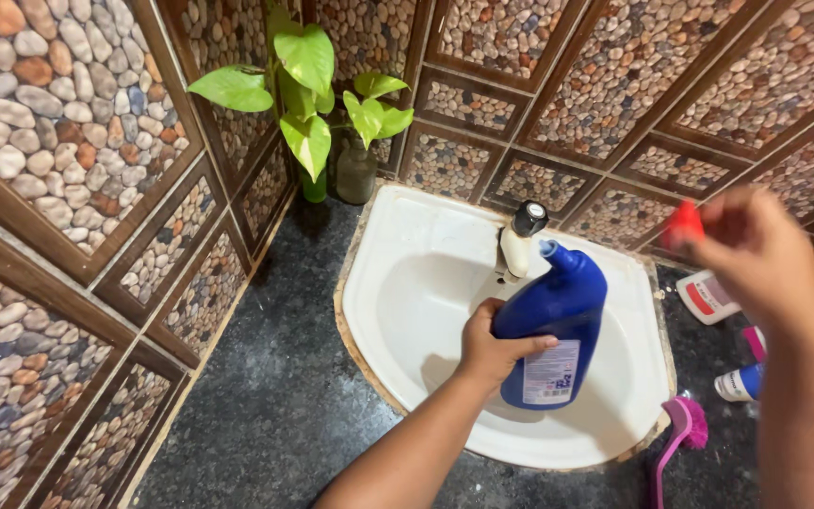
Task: The person scrubs a white bathroom sink with a pink brush, then pours blue liquid cleaner from a bottle into the basin and continues scrubbing the surface and faucet area. The sink remains wet and soapy at the end of the clip.
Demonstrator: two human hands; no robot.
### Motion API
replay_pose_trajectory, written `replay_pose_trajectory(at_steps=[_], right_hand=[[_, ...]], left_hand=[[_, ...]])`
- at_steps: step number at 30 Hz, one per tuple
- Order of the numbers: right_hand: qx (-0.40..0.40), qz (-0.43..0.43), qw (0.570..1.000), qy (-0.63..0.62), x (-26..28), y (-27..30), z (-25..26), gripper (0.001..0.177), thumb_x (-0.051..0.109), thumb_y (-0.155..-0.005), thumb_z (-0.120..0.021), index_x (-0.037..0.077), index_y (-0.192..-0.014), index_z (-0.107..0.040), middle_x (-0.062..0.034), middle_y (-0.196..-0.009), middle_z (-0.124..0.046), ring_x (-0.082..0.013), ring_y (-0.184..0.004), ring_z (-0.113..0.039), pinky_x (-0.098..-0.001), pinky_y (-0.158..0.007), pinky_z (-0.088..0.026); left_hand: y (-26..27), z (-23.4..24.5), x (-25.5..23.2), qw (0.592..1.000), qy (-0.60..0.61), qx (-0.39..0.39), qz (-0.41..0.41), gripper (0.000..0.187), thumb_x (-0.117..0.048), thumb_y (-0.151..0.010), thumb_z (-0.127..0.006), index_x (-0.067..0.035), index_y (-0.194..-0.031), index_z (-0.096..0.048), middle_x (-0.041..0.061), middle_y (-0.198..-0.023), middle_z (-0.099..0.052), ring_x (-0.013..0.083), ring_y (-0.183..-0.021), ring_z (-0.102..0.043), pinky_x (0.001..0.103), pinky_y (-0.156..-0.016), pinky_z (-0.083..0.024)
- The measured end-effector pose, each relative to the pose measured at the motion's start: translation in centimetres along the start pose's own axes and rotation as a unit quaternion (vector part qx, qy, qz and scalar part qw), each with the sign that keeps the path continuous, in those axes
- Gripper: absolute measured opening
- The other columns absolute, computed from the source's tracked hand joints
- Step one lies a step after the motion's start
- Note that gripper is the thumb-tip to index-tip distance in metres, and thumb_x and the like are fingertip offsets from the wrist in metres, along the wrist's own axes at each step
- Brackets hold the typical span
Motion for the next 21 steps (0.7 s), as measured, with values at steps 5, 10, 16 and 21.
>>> replay_pose_trajectory(at_steps=[5, 10, 16, 21], right_hand=[[0.082, -0.227, 0.939, 0.246, -23.5, 9.5, 3.2, 0.056, 0.038, -0.075, -0.086, 0.003, -0.117, -0.076, -0.0145, -0.096, -0.08, -0.0256, -0.086, -0.076, -0.039, -0.082, -0.058], [0.189, -0.313, 0.806, 0.466, -35.5, 17.5, 4.3, 0.049, 0.053, -0.079, -0.076, 0.014, -0.107, -0.087, -0.0134, -0.103, -0.085, -0.0304, -0.095, -0.081, -0.0432, -0.089, -0.063], [0.089, -0.304, 0.81, 0.495, -27.4, 18.2, 3.8, 0.059, 0.05, -0.081, -0.08, 0.01, -0.124, -0.071, -0.0195, -0.124, -0.071, -0.0372, -0.113, -0.07, -0.0474, -0.093, -0.058], [0.059, -0.106, 0.983, 0.14, -16.1, 15.2, -3.9, 0.049, 0.033, -0.089, -0.074, 0.01, -0.132, -0.066, -0.0153, -0.121, -0.075, -0.0301, -0.114, -0.072, -0.0406, -0.099, -0.056]], left_hand=[[-0.4, 1.5, -1.0, 0.999, -0.033, -0.02, -0.026, 0.063, -0.011, -0.058, -0.097, -0.005, -0.107, -0.057, 0.004, -0.097, -0.067, 0.0138, -0.087, -0.068, 0.03, -0.079, -0.062], [-1.2, 1.6, -0.4, 0.994, -0.082, -0.037, -0.061, 0.063, -0.01, -0.055, -0.099, -0.007, -0.103, -0.058, 0.003, -0.093, -0.067, 0.0129, -0.083, -0.064, 0.03, -0.076, -0.059], [-0.5, 0.7, -0.2, 0.994, -0.094, -0.034, -0.041, 0.058, -0.01, -0.056, -0.098, -0.006, -0.099, -0.058, 0.003, -0.092, -0.069, 0.0132, -0.083, -0.066, 0.029, -0.076, -0.059], [-0.1, -0.1, 0.0, 0.998, -0.06, -0.03, -0.015, 0.058, -0.007, -0.057, -0.096, -0.006, -0.101, -0.058, 0.003, -0.093, -0.068, 0.0145, -0.084, -0.067, 0.031, -0.077, -0.06]])
Point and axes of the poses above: each hand's wrist, its own y-axis away from the middle knuckle, its own z-axis out of the back of the hand, x = y × z, the point moved 9 cm from there along -y, towards the middle knuckle
